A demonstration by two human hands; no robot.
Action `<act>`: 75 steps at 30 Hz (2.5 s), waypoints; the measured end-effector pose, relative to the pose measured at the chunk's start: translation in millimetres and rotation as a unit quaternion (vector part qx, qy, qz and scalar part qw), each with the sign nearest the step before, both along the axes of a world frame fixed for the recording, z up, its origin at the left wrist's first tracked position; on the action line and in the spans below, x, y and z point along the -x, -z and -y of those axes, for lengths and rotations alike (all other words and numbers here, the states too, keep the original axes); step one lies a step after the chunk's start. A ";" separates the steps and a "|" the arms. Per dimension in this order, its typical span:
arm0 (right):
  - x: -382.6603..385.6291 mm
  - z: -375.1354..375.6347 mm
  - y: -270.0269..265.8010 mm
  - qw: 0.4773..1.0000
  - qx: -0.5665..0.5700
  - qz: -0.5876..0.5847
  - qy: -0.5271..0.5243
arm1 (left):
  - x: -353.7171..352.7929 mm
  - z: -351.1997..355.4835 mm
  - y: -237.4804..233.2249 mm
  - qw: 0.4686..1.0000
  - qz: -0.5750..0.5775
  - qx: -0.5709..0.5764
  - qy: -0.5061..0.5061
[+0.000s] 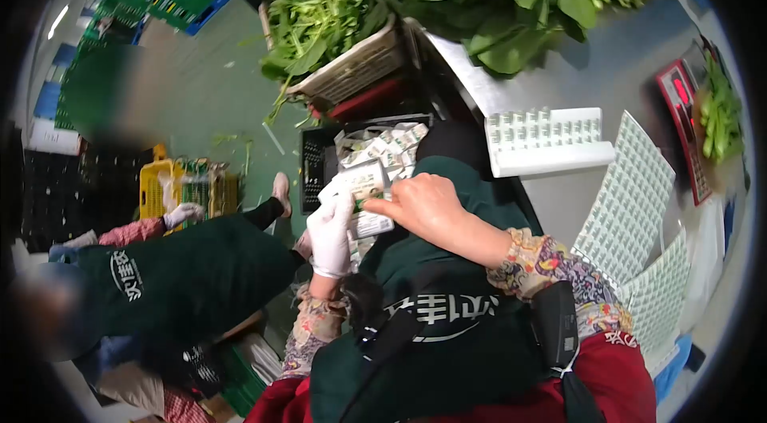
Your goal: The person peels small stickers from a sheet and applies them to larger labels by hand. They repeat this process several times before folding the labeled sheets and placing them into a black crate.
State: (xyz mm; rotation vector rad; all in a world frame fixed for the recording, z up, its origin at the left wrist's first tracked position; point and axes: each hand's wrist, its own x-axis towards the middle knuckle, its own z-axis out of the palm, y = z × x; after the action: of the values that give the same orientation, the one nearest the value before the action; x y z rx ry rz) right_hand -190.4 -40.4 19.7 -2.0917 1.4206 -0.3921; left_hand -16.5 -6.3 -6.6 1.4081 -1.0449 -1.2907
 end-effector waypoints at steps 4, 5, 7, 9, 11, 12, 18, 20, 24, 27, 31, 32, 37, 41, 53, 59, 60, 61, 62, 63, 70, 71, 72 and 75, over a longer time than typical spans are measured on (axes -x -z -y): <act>41.1 -2.4 -19.1 0.980 0.089 0.166 -0.064 | 8.6 -1.4 -15.5 0.993 -0.110 -0.042 0.019; 57.1 3.6 -26.6 0.968 0.143 0.193 -0.066 | 0.0 -1.7 4.3 0.998 -0.065 -0.021 -0.004; 95.4 19.5 -47.2 0.972 0.198 0.125 -0.030 | -13.6 2.3 28.7 1.000 -0.020 -0.005 -0.007; 137.8 42.3 -42.8 0.971 0.233 0.033 -0.029 | -15.4 3.0 37.3 0.997 0.067 0.033 0.025; 167.8 55.7 -34.3 0.960 0.251 -0.085 -0.091 | -14.5 4.9 37.1 0.968 0.210 0.113 0.074; 175.1 59.8 -29.2 0.947 0.266 -0.127 -0.129 | -7.1 6.0 37.5 0.958 0.264 0.095 0.067; 197.6 72.6 26.3 0.923 0.290 -0.152 -0.200 | 25.2 16.5 11.2 0.906 0.404 0.060 0.112; 202.6 70.3 46.1 0.916 0.319 -0.118 -0.212 | 30.7 19.8 32.2 0.852 0.470 0.216 0.084; 213.4 90.0 47.2 0.929 0.288 -0.112 -0.202 | 83.9 59.4 24.7 0.888 0.424 0.166 0.062; 211.8 88.5 35.7 0.935 0.274 -0.094 -0.206 | 108.4 74.8 0.1 0.881 0.388 0.161 0.218; 214.2 85.9 36.1 0.930 0.297 -0.089 -0.199 | 147.2 91.4 18.7 0.918 0.224 0.204 0.254; 213.7 86.0 34.4 0.931 0.295 -0.084 -0.197 | 156.8 92.0 23.8 0.935 0.154 0.198 0.249; 221.4 77.7 44.8 0.940 0.277 -0.076 -0.184 | 173.9 90.8 22.9 0.954 0.132 0.157 0.217; 239.8 70.8 45.5 0.934 0.314 -0.061 -0.163 | 182.8 93.8 31.5 0.961 0.096 0.106 0.237; 104.9 28.3 -80.1 0.934 -0.016 0.356 0.026 | 60.8 103.4 -36.8 0.996 -0.065 0.066 0.008; 0.5 33.7 -48.4 0.961 0.259 0.074 -0.063 | 14.2 69.7 -52.4 0.993 -0.033 0.112 -0.036; -7.9 38.4 -48.9 0.951 0.296 0.039 -0.080 | 9.3 64.0 -50.6 0.989 -0.079 0.114 -0.047; -15.0 41.1 -50.2 0.947 0.309 0.043 -0.078 | -1.9 59.1 -46.6 0.978 -0.177 0.099 -0.043; -21.1 44.2 -52.1 0.943 0.322 0.047 -0.075 | -4.0 54.2 -48.2 0.964 -0.215 0.154 -0.036; -24.6 47.7 -54.3 0.940 0.329 0.047 -0.070 | -11.9 48.5 -47.4 0.969 -0.196 0.143 -0.037; -21.9 69.2 -26.3 0.957 0.284 -0.042 -0.033 | -49.1 3.4 -39.3 0.993 -0.093 -0.057 -0.045; -15.9 70.2 -21.0 0.986 0.156 0.048 -0.013 | -45.3 3.9 -37.0 0.993 -0.087 -0.034 -0.068; -11.3 72.1 -22.5 0.989 0.034 0.145 -0.025 | -40.9 7.8 -33.8 0.992 -0.082 -0.004 -0.091; -12.8 63.8 -30.0 0.914 -0.215 0.339 -0.065 | -38.0 12.3 -25.7 0.993 -0.077 -0.004 -0.086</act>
State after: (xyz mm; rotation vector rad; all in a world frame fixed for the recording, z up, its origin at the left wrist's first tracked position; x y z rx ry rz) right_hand -177.7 -104.2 49.7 -1.4682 0.8476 -0.6135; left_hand 21.5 -18.6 19.1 1.3503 -0.7976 -1.2575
